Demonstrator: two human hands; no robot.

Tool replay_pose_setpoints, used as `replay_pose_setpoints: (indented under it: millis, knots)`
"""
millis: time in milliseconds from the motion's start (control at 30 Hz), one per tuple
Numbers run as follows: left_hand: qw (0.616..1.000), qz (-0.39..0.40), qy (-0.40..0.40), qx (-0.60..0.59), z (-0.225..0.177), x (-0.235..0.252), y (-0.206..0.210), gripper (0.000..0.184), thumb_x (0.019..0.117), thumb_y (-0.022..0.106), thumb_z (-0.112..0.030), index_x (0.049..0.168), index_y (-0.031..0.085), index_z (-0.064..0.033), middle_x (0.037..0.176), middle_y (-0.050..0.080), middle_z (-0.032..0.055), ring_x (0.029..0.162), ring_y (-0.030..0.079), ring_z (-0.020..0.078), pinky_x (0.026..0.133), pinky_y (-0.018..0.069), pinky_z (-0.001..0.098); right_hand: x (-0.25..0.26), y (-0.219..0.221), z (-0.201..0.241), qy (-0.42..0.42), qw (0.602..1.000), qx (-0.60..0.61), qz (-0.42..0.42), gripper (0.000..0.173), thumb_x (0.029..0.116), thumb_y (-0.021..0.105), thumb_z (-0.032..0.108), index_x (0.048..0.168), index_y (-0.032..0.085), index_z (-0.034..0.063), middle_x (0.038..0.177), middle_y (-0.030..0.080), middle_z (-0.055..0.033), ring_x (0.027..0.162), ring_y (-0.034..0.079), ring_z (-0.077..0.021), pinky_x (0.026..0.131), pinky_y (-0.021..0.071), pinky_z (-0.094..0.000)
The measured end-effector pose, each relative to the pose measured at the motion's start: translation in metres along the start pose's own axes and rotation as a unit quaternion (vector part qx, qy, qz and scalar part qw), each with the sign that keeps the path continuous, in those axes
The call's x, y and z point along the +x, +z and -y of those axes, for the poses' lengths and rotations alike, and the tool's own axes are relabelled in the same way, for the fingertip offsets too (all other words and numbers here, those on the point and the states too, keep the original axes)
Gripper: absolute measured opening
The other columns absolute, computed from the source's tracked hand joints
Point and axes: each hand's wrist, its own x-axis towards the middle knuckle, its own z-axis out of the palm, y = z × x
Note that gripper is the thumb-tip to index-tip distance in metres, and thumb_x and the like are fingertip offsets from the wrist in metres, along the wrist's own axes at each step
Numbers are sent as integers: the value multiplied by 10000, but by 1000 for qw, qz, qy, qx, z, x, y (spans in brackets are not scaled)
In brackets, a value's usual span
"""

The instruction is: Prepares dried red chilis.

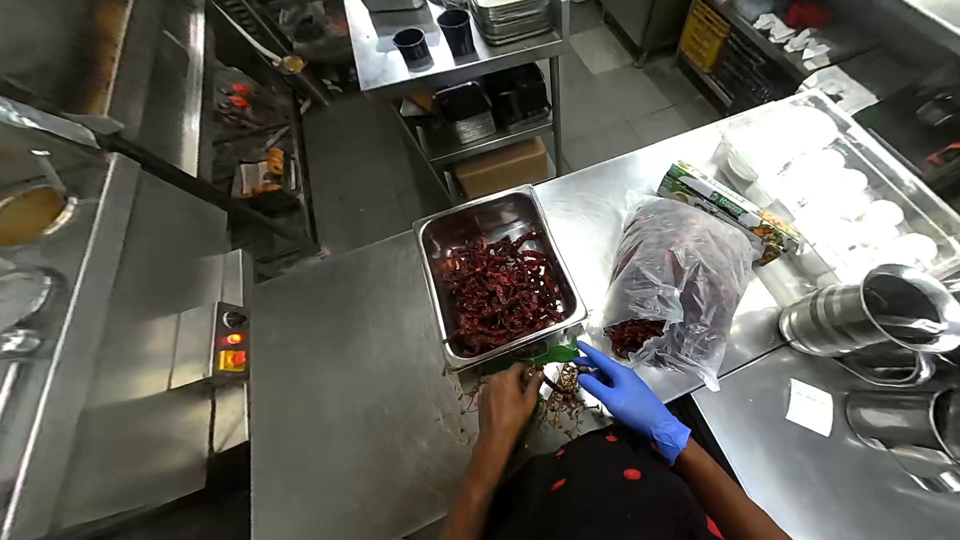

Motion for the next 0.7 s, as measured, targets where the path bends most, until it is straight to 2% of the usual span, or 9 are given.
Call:
replay_pose_setpoints:
  millis: [100, 200, 367, 433, 467, 533, 600, 667, 700]
  knots:
    - [999, 25, -48, 5, -1, 1, 11, 367, 979, 637, -473, 998, 731, -119, 822, 714, 88, 791, 702, 289, 746, 565, 553, -4, -1, -7, 5, 999, -37, -11, 465, 1022, 558, 506, 1450, 585, 326, 1197, 717, 73, 1039, 690, -85, 919, 584, -394]
    - [997, 44, -55, -10, -5, 2, 11, 268, 1003, 609, -338, 1050, 740, -108, 887, 733, 107, 856, 717, 302, 796, 572, 564, -6, 1, -10, 10, 998, -57, 10, 427, 1025, 522, 550, 1345, 677, 314, 1232, 712, 85, 1116, 670, -66, 979, 563, -404]
    - [975, 41, -29, -215, 5, -7, -3, 181, 955, 698, -302, 940, 719, -123, 760, 677, 14, 654, 648, 170, 635, 571, 417, -5, 4, -6, 10, 997, -69, 26, 427, 1029, 496, 561, 1293, 711, 302, 1180, 727, 87, 1066, 680, -54, 958, 566, -387]
    - [951, 43, -18, -306, 4, -17, -15, 185, 950, 717, -317, 949, 722, -133, 777, 699, 13, 649, 669, 171, 612, 594, 384, -3, 7, -5, -1, 997, -71, 32, 419, 1010, 541, 560, 1306, 702, 311, 1163, 725, 70, 1020, 685, -70, 911, 577, -386]
    - [943, 37, -12, -331, 1, -22, -22, 182, 945, 718, -315, 951, 725, -133, 781, 707, 20, 650, 675, 182, 605, 594, 378, -2, 8, -4, -15, 996, -81, 38, 413, 999, 567, 554, 1317, 690, 321, 1192, 707, 69, 1032, 674, -76, 907, 572, -388]
    - [932, 24, 4, -363, -6, -30, -35, 171, 938, 716, -294, 939, 725, -123, 773, 706, 42, 641, 673, 202, 585, 586, 366, 1, 12, -3, -51, 991, -119, 41, 414, 979, 621, 522, 1336, 674, 319, 1352, 631, 90, 1200, 611, -77, 1008, 536, -398]
    - [919, 28, 19, -392, -12, -35, -46, 171, 932, 716, -273, 928, 724, -103, 765, 700, 68, 633, 666, 218, 577, 578, 355, 5, 18, -3, -93, 982, -163, 18, 405, 957, 662, 476, 1318, 687, 296, 1444, 565, 54, 1272, 567, -132, 1031, 515, -448]
    - [904, 38, 34, -424, -19, -37, -53, 182, 929, 714, -261, 928, 722, -79, 752, 689, 88, 617, 653, 215, 564, 565, 330, 9, 21, -6, -131, 977, -170, 5, 288, 977, 650, 404, 1208, 736, 255, 1376, 615, 30, 1241, 592, -138, 1035, 520, -430]
    - [897, 40, 40, -439, -22, -39, -55, 179, 933, 708, -242, 936, 718, -63, 752, 690, 91, 613, 653, 207, 560, 563, 318, 10, 21, -8, -147, 976, -160, 3, 246, 1001, 620, 371, 1138, 758, 221, 1278, 670, 28, 1185, 620, -126, 1021, 519, -406]
